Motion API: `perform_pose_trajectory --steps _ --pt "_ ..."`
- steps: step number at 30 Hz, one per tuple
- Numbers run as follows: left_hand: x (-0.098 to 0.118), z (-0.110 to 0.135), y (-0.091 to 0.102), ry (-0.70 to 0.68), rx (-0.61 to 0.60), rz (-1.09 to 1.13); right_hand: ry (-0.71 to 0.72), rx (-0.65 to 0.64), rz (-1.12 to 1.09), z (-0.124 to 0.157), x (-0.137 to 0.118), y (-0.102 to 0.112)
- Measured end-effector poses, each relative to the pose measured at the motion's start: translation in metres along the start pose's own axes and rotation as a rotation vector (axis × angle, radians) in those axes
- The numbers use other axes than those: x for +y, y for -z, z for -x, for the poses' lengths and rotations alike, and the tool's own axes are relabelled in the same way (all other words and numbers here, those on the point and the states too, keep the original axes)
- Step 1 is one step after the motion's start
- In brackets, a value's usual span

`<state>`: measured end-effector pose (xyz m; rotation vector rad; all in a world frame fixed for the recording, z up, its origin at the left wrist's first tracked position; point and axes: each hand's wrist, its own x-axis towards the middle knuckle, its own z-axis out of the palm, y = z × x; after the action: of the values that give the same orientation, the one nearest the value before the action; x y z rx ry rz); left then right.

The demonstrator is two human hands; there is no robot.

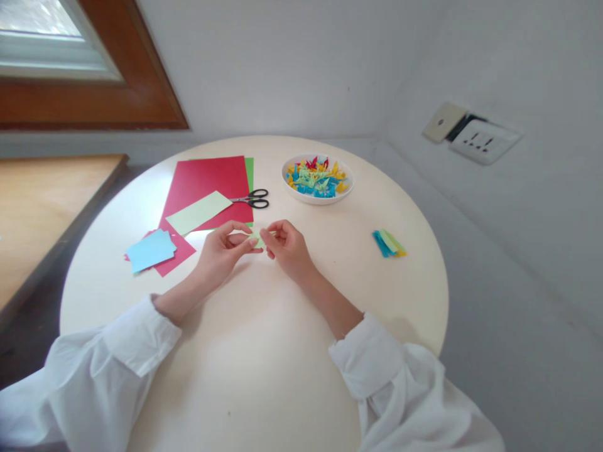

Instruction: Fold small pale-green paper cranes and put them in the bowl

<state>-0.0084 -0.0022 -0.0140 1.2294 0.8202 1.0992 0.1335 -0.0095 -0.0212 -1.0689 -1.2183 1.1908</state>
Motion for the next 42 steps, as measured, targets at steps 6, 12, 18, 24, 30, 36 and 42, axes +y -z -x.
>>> perform_pose_trajectory --steps 6,12,18,24,30,36,42 --pt "0.0012 0.0021 -0.0019 0.055 -0.06 -0.016 0.08 0.005 0.265 0.0021 -0.0037 -0.0007" --pt "-0.0006 0.0021 0.0005 0.084 -0.101 0.031 0.175 0.015 0.356 0.0049 -0.0049 0.0009" --pt "0.001 -0.0007 0.0002 0.144 -0.071 0.159 0.156 0.02 0.312 0.0058 -0.0033 0.0015" --pt "-0.0022 -0.0012 0.0013 0.167 -0.107 0.061 0.148 0.039 0.318 0.0057 -0.0043 0.0011" --pt "-0.0068 0.0006 0.0029 0.069 -0.205 -0.195 0.132 -0.009 0.309 0.0068 -0.0063 0.0002" --pt "-0.0054 0.0001 0.0033 0.027 -0.174 -0.275 0.104 -0.01 0.228 0.0046 -0.0002 0.0014" --pt "-0.0038 0.0005 0.0037 0.026 -0.122 -0.335 0.12 0.034 0.142 0.0024 0.0015 0.0023"
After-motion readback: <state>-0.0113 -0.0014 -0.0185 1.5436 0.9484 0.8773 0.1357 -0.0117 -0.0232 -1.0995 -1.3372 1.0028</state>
